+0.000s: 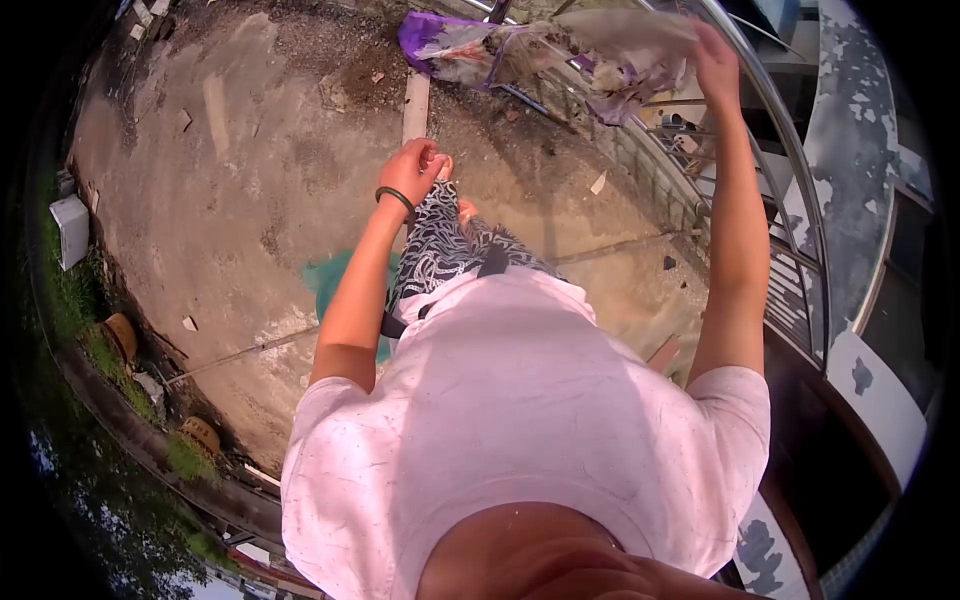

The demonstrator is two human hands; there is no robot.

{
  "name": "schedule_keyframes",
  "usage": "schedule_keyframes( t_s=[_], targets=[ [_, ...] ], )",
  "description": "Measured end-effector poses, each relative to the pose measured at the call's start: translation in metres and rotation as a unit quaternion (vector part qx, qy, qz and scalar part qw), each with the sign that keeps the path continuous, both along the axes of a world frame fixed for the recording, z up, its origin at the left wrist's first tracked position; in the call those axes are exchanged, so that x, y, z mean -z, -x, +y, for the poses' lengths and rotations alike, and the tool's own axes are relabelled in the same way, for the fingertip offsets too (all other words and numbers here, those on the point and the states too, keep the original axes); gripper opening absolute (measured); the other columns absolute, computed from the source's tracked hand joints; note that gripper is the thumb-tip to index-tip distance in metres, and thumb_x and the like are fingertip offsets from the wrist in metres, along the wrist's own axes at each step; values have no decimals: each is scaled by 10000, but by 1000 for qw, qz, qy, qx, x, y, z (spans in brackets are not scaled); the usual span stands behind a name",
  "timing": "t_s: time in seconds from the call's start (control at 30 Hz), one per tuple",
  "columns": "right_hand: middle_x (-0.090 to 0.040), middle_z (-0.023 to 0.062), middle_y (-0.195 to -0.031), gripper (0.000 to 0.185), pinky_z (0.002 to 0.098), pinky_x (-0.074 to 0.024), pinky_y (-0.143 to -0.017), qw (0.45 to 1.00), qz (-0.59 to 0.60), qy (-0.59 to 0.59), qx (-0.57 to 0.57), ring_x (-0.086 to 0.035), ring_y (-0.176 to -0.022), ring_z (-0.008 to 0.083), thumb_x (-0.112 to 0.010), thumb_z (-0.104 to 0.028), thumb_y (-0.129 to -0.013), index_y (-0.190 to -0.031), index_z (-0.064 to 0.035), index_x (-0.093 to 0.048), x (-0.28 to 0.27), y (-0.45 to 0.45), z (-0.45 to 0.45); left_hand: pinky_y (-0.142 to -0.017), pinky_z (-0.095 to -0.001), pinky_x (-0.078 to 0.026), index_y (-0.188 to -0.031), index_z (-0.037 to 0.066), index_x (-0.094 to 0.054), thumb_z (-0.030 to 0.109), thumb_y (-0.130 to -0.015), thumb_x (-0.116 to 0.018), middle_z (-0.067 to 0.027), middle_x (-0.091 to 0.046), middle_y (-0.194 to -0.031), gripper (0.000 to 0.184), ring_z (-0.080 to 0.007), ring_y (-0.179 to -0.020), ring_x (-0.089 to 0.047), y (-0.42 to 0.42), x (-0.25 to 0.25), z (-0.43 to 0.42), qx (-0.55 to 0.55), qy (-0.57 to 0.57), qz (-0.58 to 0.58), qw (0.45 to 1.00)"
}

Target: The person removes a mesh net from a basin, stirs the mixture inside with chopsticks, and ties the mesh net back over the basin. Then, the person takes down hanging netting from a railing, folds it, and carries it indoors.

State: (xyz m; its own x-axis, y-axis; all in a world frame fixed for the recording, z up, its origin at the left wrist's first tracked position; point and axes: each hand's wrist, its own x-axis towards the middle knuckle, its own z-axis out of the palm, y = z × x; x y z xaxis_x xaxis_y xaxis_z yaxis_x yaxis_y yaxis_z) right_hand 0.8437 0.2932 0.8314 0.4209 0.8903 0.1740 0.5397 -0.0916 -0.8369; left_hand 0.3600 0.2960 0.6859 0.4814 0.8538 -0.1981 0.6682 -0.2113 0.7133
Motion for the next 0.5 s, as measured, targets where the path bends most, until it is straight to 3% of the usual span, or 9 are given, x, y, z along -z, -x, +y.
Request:
schedule_keyframes(
  t_s=[0.17,0.27,0.37,0.4,0.47,0.5],
  targets=[
    [-645,49,-1104,209,252,-438,-913,995,98,-14,-5,-581,-1023,115,-551,-52,-920,-1112,-9,-619,-70,20,-8,-869,-413,-475,-1192,54,-520,375,-739,-768,-149,-568,-1152,608,-304,-1058,-577,-100,17,82,59,-110,-46,991],
    [-647,73,-1114,177,256,-437,-935,991,129,-35,14,-588,-1024,133,-538,-41,-927,-1084,7,-606,-101,36,-14,-914,-427,-459,-1215,77,-477,379,-697,-794,-158,-533,-1156,677,-334,-1062,-546,-159,40,120,19,-209,-74,975],
    [-650,103,-1118,159,269,-441,-940,991,114,-61,33,-595,-1028,155,-514,-6,-924,-1061,22,-590,-129,44,-32,-929,-426,-452,-1080,69,-548,388,-676,-811,-154,-539,-1168,578,-314,-1061,-549,-192,57,148,106,-84,-6,991],
    [-647,107,-1124,153,273,-440,-942,991,104,-70,40,-593,-1034,159,-511,2,-921,-1051,23,-590,-135,42,-40,-908,-411,-453,-886,106,-603,396,-688,-777,-116,-617,-1049,393,-303,-982,-588,-199,57,160,157,-11,29,987],
    [-645,107,-1126,141,285,-451,-922,991,76,-91,66,-589,-1041,168,-551,1,-884,-1019,15,-586,-134,28,-57,-839,-419,-471,-795,118,-608,387,-704,-733,-100,-649,-909,311,-319,-886,-612,-207,49,183,143,32,47,988],
    [-645,109,-1125,161,290,-457,-904,994,-37,-45,90,-596,-1035,180,-574,-32,-872,-1029,3,-587,-126,18,-67,-804,-423,-480,-749,124,-611,383,-712,-712,-92,-665,-839,281,-327,-838,-624,-208,43,196,136,53,58,988]
  ],
)
